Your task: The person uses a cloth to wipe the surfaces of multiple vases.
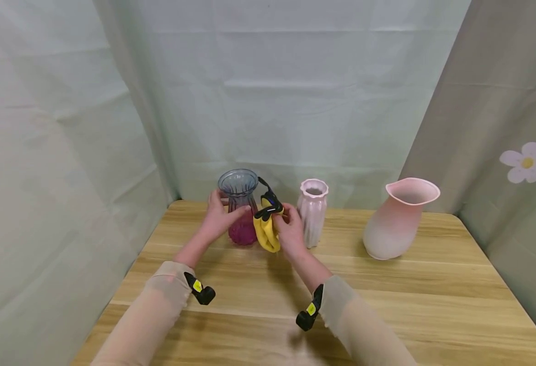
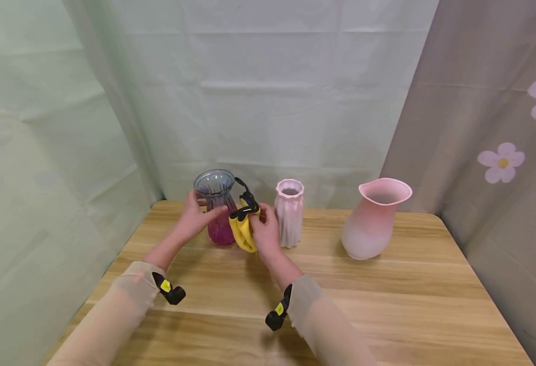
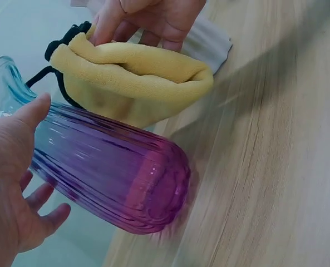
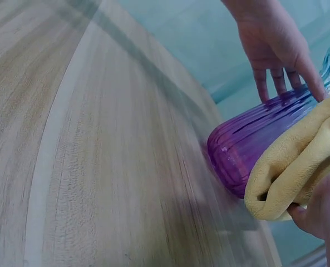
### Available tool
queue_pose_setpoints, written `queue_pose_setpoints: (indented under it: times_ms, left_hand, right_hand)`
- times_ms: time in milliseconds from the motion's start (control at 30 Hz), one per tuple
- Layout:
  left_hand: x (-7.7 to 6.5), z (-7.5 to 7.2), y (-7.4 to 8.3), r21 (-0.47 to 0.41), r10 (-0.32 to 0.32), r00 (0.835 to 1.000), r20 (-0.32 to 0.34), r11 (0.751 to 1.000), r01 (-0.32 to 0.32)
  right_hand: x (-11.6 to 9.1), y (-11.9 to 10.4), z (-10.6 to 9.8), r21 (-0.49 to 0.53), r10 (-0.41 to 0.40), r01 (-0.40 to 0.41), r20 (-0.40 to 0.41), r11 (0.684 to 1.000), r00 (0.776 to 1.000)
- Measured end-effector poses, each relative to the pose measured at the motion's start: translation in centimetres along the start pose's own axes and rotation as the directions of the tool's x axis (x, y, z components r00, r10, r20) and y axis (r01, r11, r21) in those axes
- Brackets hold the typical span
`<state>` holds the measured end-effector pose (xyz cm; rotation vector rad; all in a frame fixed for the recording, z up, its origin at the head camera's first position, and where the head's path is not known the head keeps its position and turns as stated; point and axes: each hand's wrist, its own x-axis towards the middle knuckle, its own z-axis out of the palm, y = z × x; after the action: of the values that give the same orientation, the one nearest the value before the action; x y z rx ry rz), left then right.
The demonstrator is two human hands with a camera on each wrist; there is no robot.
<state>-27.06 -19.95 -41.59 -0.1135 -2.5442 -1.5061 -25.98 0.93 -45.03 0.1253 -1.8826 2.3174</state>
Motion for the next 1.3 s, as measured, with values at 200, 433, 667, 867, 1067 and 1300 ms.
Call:
queue_pose_setpoints:
  times_ms: [200, 433, 667, 867, 1067, 1300]
  left_hand:
    - [-0.1, 0.0, 0.2, -0.008, 0.016, 1.0, 0.009, 1.0, -0.016]
    - [0.6, -0.9, -0.2, -0.016, 0.096, 0.993, 0.074, 0.995, -0.095]
    - [1.1, -2.5, -1.6, -0.026, 0.132, 0.969, 0.208, 0.991, -0.13]
    - [1.1, -2.8, -1.9, -0.024, 0.119, 0.963, 0.24, 0.993, -0.117]
    - [1.1, -2.9, -2.1, -0.023, 0.11, 0.969, 0.222, 0.994, -0.107]
    - [1.1, -2.7, -2.2, -0.053, 0.131, 0.968, 0.216, 0.991, -0.122]
  right_hand:
    - [0.1, 0.2, -0.2, 0.002, 0.004, -0.004, 0.013, 1.0, 1.0]
    - [0.2, -0.3, -0.6, -0.001, -0.006, 0.006, 0.016, 1.0, 1.0]
    - [0.4, -0.4, -0.2, 0.008, -0.011, 0.011, 0.012, 1.0, 1.0]
    - [0.9, -1.1, 0.8, -0.015, -0.017, 0.017, 0.011, 1.0, 1.0]
    - [1.9, -2.9, 2.9, 0.026, -0.055, 0.055, 0.002, 0.998, 0.998]
    - [2.5, -3.6, 4.9, 0.105, -0.043, 0.042, 0.012, 0.994, 0.999]
